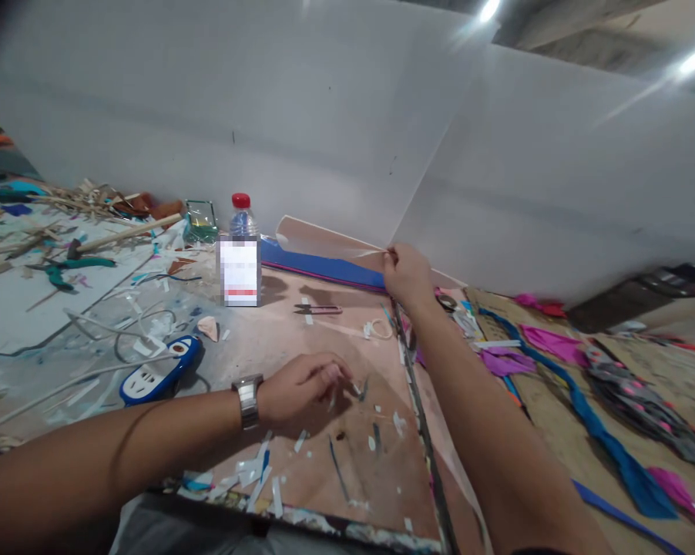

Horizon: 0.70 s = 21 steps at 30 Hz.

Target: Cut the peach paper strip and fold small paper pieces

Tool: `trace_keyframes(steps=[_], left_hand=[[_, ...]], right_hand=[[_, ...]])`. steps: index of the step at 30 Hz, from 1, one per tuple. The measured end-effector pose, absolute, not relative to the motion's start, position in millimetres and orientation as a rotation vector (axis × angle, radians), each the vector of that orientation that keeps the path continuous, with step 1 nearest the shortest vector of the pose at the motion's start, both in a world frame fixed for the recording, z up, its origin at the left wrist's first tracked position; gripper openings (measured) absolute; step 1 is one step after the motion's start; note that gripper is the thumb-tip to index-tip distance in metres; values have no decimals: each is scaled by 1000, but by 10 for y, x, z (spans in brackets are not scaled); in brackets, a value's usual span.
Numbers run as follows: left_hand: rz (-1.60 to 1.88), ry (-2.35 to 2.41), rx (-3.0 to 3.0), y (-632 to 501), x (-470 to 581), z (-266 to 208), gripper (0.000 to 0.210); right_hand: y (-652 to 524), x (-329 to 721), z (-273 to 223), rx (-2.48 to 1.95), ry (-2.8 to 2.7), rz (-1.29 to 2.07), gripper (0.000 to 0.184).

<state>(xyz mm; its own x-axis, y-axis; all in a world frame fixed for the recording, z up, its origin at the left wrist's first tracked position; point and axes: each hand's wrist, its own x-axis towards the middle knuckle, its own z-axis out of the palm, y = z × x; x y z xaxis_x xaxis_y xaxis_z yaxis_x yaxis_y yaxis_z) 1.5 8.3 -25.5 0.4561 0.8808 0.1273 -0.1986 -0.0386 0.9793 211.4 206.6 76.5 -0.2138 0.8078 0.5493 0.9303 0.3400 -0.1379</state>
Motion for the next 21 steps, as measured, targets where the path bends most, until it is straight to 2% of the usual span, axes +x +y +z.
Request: trace_keyframes(steps=[2, 5, 10, 16, 21], left_hand=[[1060, 726, 1170, 164, 32, -299, 48], [1098, 719, 967, 295, -8, -293, 48], [934, 560, 821, 322, -91, -133, 69], [807, 375, 678, 133, -31, -71, 53], [819, 373, 655, 83, -8, -28, 60]], right_hand=[[1908, 2304, 896, -1443, -2064, -291, 28], [1625, 2510, 1032, -1305, -2060, -318, 21], [1149, 2542, 1070, -768, -2220, -142, 13], [763, 2292, 1003, -615, -2374, 43, 17], [618, 2170, 915, -562, -2259, 131, 20]])
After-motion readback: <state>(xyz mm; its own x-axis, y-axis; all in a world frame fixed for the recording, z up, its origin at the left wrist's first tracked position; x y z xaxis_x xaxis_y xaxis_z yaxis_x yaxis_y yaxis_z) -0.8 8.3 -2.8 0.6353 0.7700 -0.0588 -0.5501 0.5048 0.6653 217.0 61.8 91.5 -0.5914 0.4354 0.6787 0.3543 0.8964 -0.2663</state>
